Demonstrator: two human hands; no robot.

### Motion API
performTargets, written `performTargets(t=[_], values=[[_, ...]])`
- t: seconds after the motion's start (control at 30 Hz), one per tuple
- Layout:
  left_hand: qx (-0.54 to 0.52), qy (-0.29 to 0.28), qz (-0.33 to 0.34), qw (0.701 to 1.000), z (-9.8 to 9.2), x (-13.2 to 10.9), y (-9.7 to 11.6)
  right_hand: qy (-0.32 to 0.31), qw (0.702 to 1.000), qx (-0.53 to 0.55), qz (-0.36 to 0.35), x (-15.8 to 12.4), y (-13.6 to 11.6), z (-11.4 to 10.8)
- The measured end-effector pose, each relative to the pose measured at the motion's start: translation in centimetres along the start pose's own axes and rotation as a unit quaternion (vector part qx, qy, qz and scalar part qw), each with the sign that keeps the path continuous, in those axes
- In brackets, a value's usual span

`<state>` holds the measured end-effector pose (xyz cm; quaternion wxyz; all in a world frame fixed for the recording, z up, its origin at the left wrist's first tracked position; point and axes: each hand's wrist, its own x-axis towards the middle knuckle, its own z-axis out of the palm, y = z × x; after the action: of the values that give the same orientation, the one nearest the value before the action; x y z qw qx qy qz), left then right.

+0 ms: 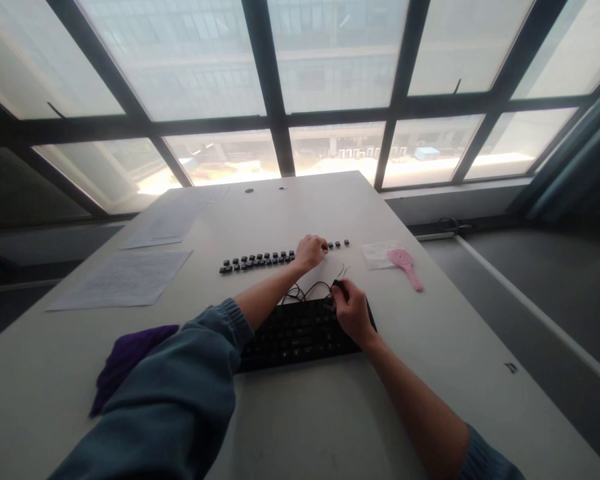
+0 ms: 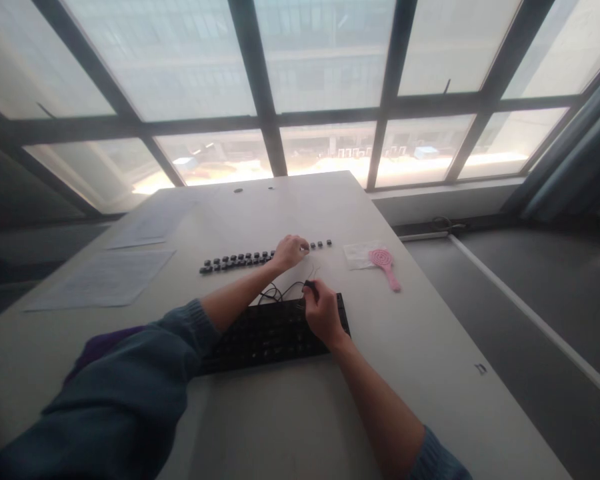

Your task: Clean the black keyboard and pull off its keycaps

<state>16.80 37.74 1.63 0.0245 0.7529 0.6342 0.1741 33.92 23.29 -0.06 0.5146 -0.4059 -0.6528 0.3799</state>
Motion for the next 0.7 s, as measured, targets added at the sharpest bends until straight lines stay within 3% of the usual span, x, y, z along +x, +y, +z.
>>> performTargets(t=[0.4,0.53,0.7], values=[[0.04,-0.007,0.001,0.999,0.1,-0.2,-0.2,-0.008,1.0,0.013,0.006,-0.1,0.2,0.0],[0.039,0.0,-0.001,0.999,-1.4,-0.3,-0.2,-0.006,1.0,0.024,0.01,0.0,0.4,0.0],[0.038,0.038,-0.011,0.998,-5.0,-2.1,0.0,0.014,0.999,0.049,0.02,0.0,0.3,0.0]])
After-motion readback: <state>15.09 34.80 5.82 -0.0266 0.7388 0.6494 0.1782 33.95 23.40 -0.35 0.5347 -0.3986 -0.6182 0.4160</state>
